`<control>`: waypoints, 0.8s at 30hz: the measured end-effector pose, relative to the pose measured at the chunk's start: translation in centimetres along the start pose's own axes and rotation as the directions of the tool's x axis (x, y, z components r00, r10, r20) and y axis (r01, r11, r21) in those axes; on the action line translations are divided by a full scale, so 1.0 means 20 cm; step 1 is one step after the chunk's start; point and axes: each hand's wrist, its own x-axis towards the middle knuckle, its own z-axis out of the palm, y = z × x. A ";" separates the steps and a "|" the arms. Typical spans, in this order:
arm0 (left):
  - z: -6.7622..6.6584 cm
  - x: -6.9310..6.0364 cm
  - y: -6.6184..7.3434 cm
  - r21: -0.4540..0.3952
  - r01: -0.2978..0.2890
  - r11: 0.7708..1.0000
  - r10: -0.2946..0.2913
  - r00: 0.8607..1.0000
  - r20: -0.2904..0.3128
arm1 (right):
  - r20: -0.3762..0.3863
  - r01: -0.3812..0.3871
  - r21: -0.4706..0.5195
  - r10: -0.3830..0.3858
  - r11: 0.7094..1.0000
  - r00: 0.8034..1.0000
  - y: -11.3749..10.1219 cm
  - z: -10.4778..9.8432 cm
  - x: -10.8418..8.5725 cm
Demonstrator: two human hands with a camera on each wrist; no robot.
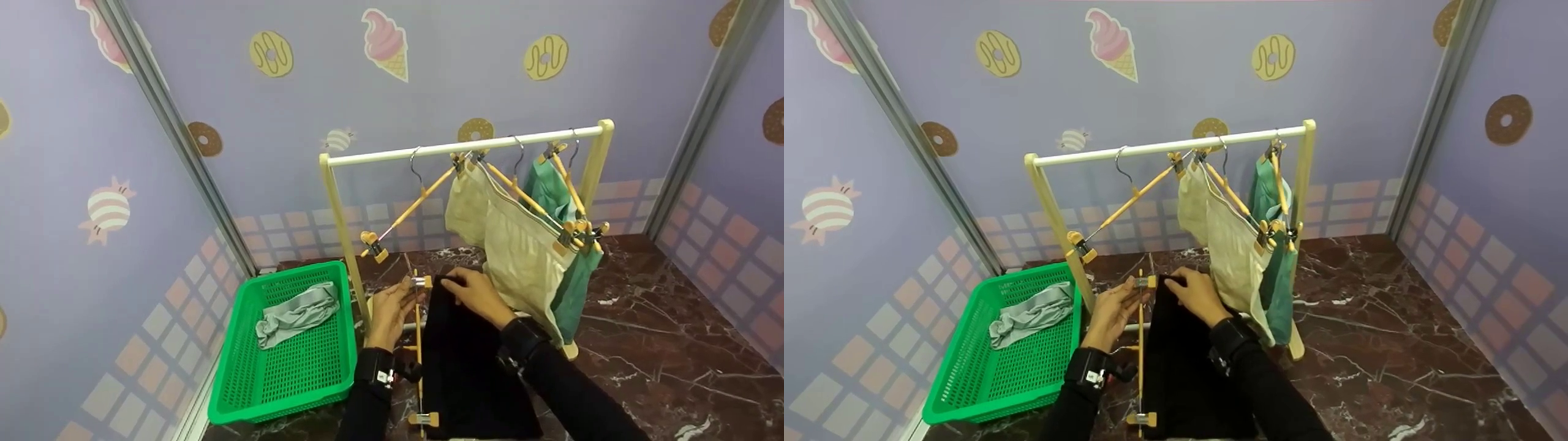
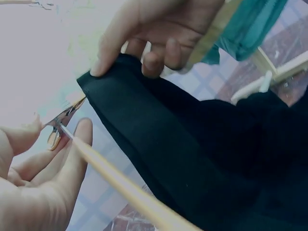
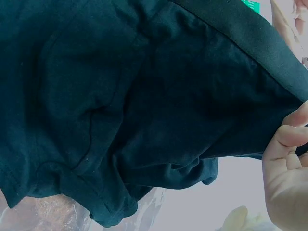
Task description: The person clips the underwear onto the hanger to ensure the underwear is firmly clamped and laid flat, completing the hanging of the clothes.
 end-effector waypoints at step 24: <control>0.07 -0.02 0.01 0.136 -0.112 0.984 0.115 0.993 -0.009 | 0.047 -0.026 0.108 0.021 0.994 0.999 -0.06 -0.04 0.09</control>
